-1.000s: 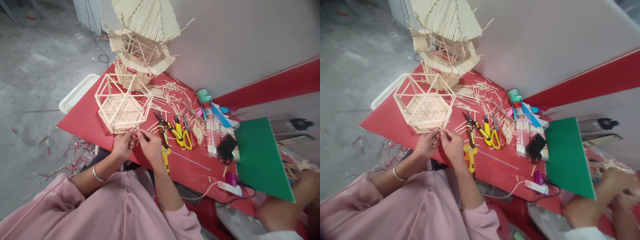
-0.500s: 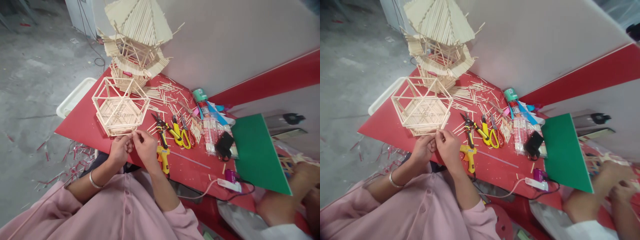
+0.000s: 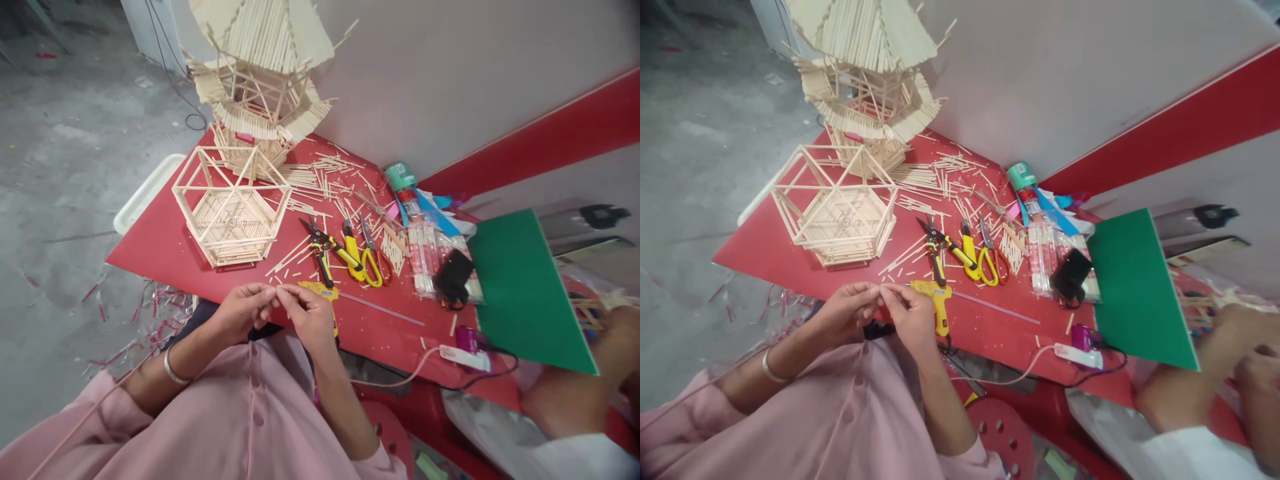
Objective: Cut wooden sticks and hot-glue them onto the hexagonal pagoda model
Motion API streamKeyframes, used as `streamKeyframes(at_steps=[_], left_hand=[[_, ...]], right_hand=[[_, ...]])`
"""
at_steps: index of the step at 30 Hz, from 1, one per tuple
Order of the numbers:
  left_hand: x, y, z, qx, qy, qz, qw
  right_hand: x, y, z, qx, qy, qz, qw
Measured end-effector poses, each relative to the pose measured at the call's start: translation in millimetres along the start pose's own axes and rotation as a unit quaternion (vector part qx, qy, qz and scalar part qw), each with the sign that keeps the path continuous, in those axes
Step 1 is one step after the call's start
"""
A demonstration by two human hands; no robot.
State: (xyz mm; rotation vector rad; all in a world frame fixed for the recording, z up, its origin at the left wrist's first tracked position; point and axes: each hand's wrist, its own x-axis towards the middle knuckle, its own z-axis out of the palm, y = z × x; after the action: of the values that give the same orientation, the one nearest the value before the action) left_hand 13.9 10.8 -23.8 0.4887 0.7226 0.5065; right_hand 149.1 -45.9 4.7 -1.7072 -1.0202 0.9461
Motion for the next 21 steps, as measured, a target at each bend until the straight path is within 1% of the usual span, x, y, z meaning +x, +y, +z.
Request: streamKeyframes(at_steps=[4,7,9,12,14,15,16,17,18,19,21], left_hand=[[2,8,1.9,0.009,-0.032,-0.035,0.999],[5,12,4.0,0.017,-0.062,-0.05,0.997],[8,13,6.1,0.019,-0.069,-0.051,0.996],[11,11,9.3,0.031,-0.051,-0.022,0.998],[13,9,10.4,0.057,-0.023,0.021,0.998],[14,9,10.6,0.077,-0.002,0.049,0.996],[14,10,10.6,0.102,0.023,0.077,0.991],[15,11,10.6,0.132,0.049,0.107,0.984],[16,12,10.6,0.166,0.073,0.141,0.973],[17,14,10.8,0.201,0.093,0.177,0.959],[19,18,11.3,0.271,0.113,0.248,0.923]], right_hand=[[1,3,-8,0.007,-0.012,-0.014,1.0],[2,1,-12,0.016,-0.014,-0.023,1.0],[2,-1,-16,0.014,-0.018,-0.029,0.999],[10,-3,-28,-0.023,-0.054,-0.052,0.997],[23,-4,-43,-0.094,-0.036,-0.084,0.991],[33,-3,-51,-0.147,0.004,-0.103,0.984],[43,-2,-59,-0.217,0.049,-0.113,0.968],[54,-1,-66,-0.299,0.073,-0.109,0.945],[65,0,-72,-0.374,0.071,-0.085,0.921],[75,1,-76,-0.437,0.056,-0.045,0.897],[91,1,-78,-0.526,0.005,0.01,0.85]])
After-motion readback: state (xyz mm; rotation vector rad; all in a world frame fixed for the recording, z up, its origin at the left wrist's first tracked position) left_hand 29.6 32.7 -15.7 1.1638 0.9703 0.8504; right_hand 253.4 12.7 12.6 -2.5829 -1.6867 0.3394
